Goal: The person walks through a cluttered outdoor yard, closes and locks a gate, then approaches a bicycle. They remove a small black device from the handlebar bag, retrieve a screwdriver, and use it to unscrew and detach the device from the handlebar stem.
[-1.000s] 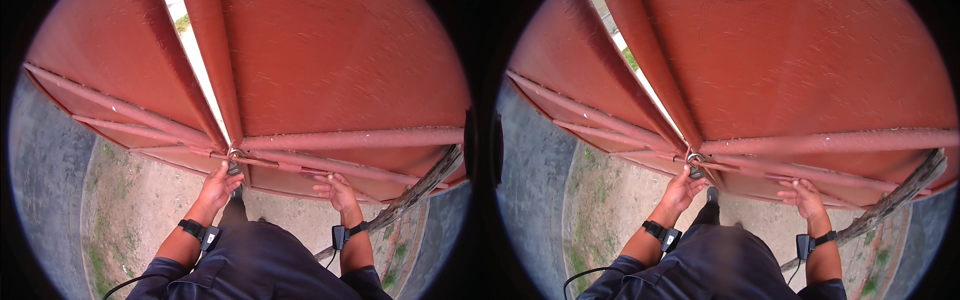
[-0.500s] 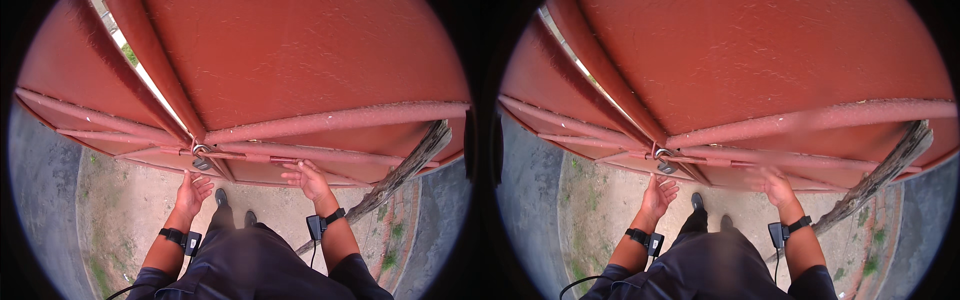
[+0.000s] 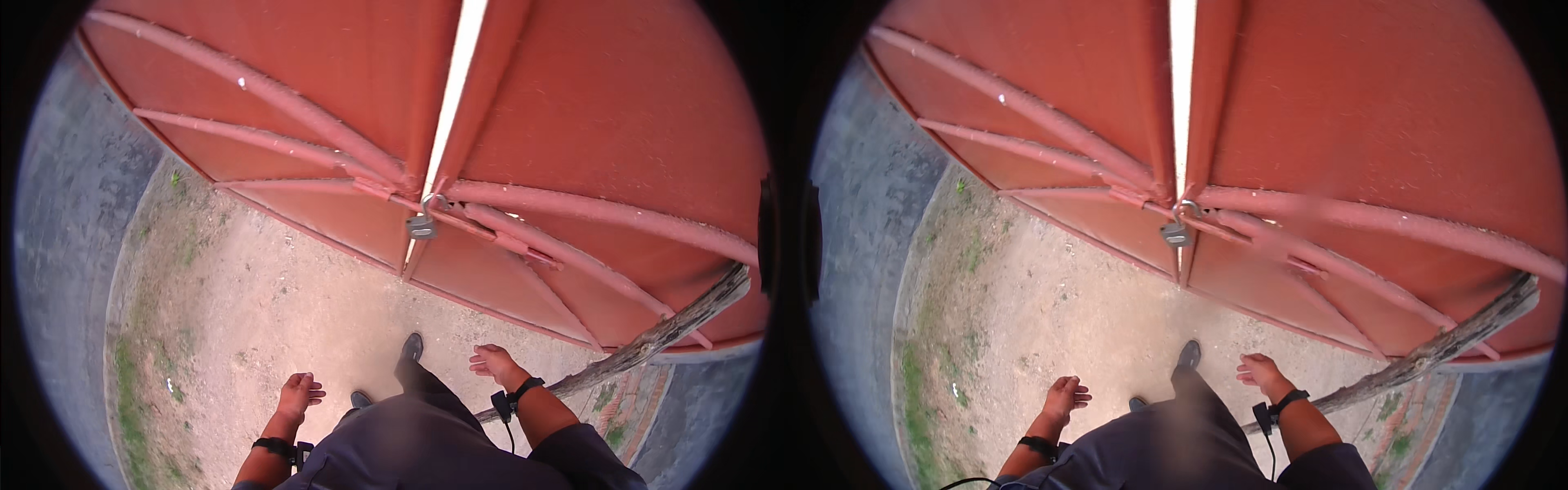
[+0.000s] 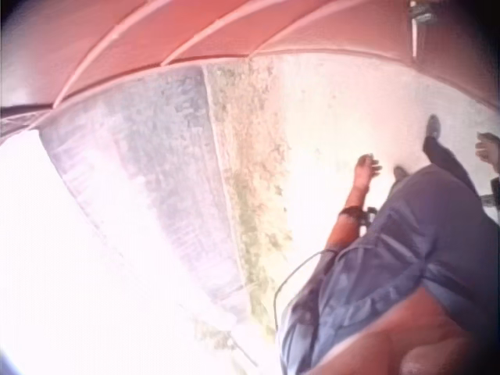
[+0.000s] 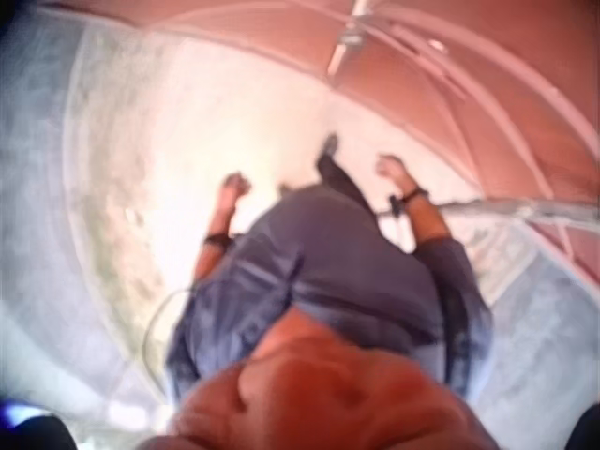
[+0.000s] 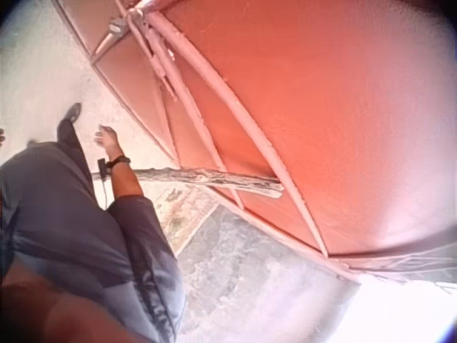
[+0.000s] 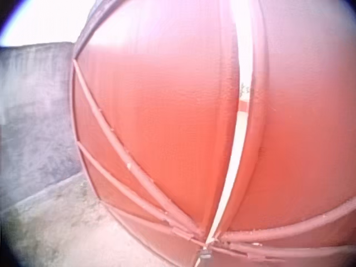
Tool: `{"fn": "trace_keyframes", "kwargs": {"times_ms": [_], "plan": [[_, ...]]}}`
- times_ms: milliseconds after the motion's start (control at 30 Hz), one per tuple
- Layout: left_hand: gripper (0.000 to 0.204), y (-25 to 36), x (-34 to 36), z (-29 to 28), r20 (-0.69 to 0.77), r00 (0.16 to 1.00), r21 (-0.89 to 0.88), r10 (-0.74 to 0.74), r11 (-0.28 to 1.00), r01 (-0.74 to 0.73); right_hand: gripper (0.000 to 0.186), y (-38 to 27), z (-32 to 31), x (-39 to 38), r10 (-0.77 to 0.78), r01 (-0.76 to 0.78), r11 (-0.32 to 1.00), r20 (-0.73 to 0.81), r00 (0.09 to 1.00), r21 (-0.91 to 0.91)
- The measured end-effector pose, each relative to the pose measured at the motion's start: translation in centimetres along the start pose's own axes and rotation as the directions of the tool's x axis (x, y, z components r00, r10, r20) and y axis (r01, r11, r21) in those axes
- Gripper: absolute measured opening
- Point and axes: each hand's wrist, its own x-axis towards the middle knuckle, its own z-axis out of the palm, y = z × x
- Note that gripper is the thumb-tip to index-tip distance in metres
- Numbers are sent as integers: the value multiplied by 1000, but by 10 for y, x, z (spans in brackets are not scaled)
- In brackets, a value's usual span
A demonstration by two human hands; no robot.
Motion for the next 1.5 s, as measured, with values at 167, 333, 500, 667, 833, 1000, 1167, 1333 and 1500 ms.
{"fn": "trace_keyframes", "kwargs": {"times_ms": [167,333,500,667,833,1000,1167,1333,1500], "plan": [[34,-119,-50,-79,-107,994,-293,-28,956,-5,38,12,69,-11,24,31,886,114,993,-463],[34,-293,-116,-156,-274,943,-530,-190,848,17,31,-34,198,-9,-140,258,741,233,962,-620],[35,-445,-190,-187,-414,832,-750,-369,656,-83,25,-25,373,-37,-193,439,620,416,889,-650],[34,-527,-243,-182,-432,717,-890,-547,387,-241,27,55,551,-91,109,497,242,532,840,-833],[35,-588,-278,-172,-352,609,-921,-711,144,-363,28,155,729,-116,336,605,-53,556,760,-795],[31,-621,-325,-176,-237,466,-849,-852,-51,-525,30,283,913,-164,397,667,-238,556,730,-706],[31,-635,-336,-176,-14,440,-687,-898,-311,-657,28,445,1067,-270,522,786,-376,588,618,-491],[28,-700,-327,-183,121,527,-582,-841,-490,-649,28,648,1161,-377,663,898,-291,607,438,-330],[28,-815,-394,-295,93,490,-635,-867,-431,-641,32,813,1178,-446,723,891,-358,521,455,-281]]}}
